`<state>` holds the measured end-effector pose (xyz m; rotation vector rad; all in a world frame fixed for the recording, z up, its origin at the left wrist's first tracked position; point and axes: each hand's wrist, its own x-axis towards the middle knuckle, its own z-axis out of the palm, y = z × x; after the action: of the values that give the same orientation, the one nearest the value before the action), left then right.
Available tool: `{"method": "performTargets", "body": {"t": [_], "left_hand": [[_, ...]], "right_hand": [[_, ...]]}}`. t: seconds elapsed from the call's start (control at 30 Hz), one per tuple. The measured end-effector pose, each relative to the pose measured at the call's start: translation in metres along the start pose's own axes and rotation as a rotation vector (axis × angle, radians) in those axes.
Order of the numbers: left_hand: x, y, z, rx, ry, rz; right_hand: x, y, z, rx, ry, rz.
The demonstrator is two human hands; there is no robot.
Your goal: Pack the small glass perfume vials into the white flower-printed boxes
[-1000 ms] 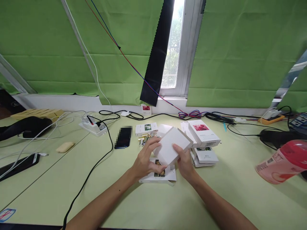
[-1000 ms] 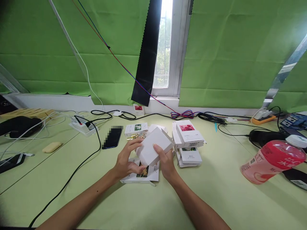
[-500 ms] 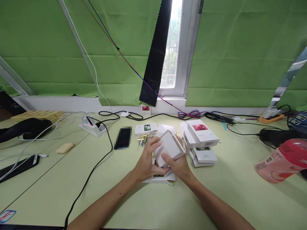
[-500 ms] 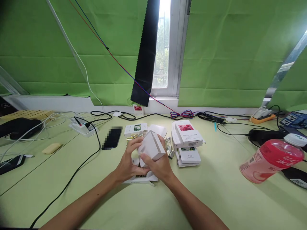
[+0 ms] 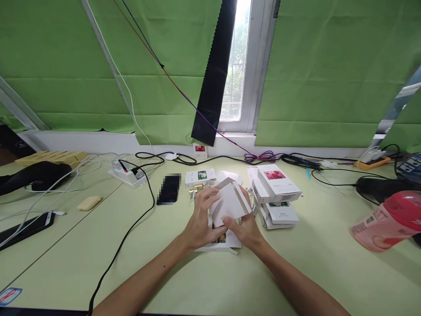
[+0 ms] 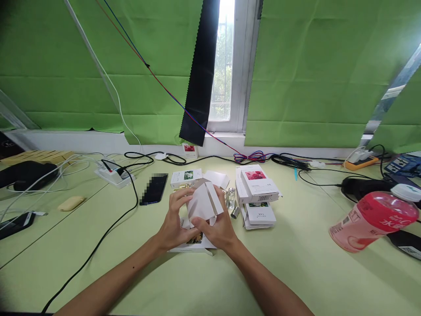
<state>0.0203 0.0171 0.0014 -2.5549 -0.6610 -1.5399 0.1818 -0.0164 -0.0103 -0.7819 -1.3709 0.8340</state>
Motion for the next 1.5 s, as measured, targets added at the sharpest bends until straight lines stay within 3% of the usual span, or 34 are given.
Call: {"method": "performTargets", "body": {"t": [0.47,1.5], "left_hand": [[-0.0008,-0.0003,-0.0013,-0.041,0.001,0.012],[-0.0057,-0.0026,0.0004,-0.122,-0.062,0.011]], "right_hand": [[-0.0003,0.0008,-0.0008,0.057,0.035,-0.011],[-0.0004,0.001,0.0001,-0.061,0.049,-0.115]]}}
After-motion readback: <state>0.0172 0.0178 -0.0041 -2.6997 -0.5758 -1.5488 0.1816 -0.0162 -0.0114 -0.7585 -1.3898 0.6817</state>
